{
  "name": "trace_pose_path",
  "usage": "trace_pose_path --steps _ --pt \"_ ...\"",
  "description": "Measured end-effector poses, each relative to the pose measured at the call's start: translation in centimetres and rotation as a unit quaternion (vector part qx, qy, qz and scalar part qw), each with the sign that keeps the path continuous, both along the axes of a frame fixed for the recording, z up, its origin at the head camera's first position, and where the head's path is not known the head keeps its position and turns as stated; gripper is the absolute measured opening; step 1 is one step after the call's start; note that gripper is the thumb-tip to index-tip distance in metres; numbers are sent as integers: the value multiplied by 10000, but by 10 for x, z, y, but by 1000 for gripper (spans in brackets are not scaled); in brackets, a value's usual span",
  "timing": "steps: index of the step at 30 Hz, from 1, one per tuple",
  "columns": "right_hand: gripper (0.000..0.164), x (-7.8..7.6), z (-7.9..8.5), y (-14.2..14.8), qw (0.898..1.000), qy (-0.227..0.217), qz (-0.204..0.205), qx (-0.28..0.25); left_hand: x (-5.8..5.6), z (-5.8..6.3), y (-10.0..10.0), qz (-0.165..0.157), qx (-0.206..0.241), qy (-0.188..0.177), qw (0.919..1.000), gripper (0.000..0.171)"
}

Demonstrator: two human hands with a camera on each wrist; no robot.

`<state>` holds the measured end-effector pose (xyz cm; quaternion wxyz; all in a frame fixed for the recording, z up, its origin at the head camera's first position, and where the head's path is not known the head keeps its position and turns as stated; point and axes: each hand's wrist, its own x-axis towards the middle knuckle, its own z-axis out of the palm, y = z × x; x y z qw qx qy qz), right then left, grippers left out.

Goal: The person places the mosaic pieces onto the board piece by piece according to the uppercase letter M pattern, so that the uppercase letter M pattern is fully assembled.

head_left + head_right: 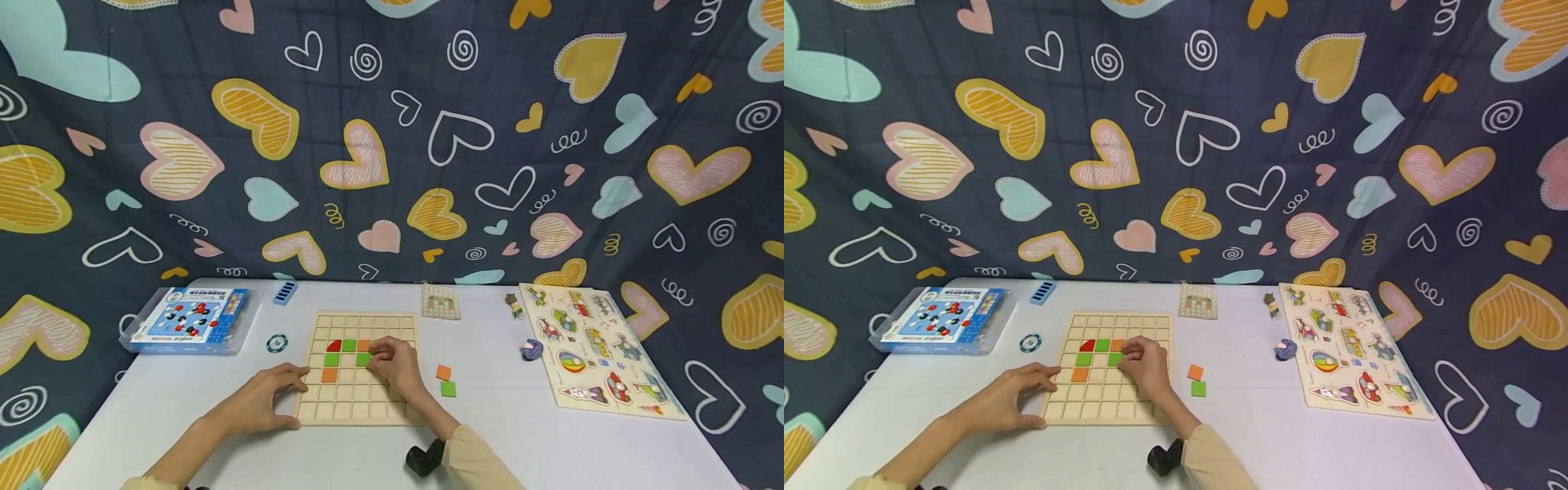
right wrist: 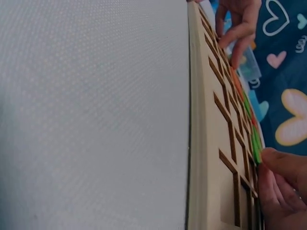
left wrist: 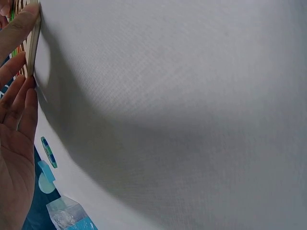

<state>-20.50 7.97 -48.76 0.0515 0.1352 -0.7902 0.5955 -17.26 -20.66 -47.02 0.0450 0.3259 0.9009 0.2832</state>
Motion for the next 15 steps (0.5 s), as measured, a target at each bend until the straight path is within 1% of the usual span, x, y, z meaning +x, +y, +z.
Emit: trace_pose_path --steps 4,8,10,12,15 --pt "25 3 5 9 9999 -157 -31 -65 -1 -1 1 -24 10 76 10000 48" --pt "25 9 12 30 9989 -424 -188 -51 -2 -3 1 -44 4 139 9999 48" --pt "25 12 16 43 9981 -525 -320 -8 -2 -3 0 -33 11 156 9999 48" --pt "25 14 17 57 9973 -537 -495 75 -2 -3 0 -24 23 160 9999 48" --pt "23 18 18 79 9942 -604 -857 241 0 -2 0 -14 17 122 9999 48"
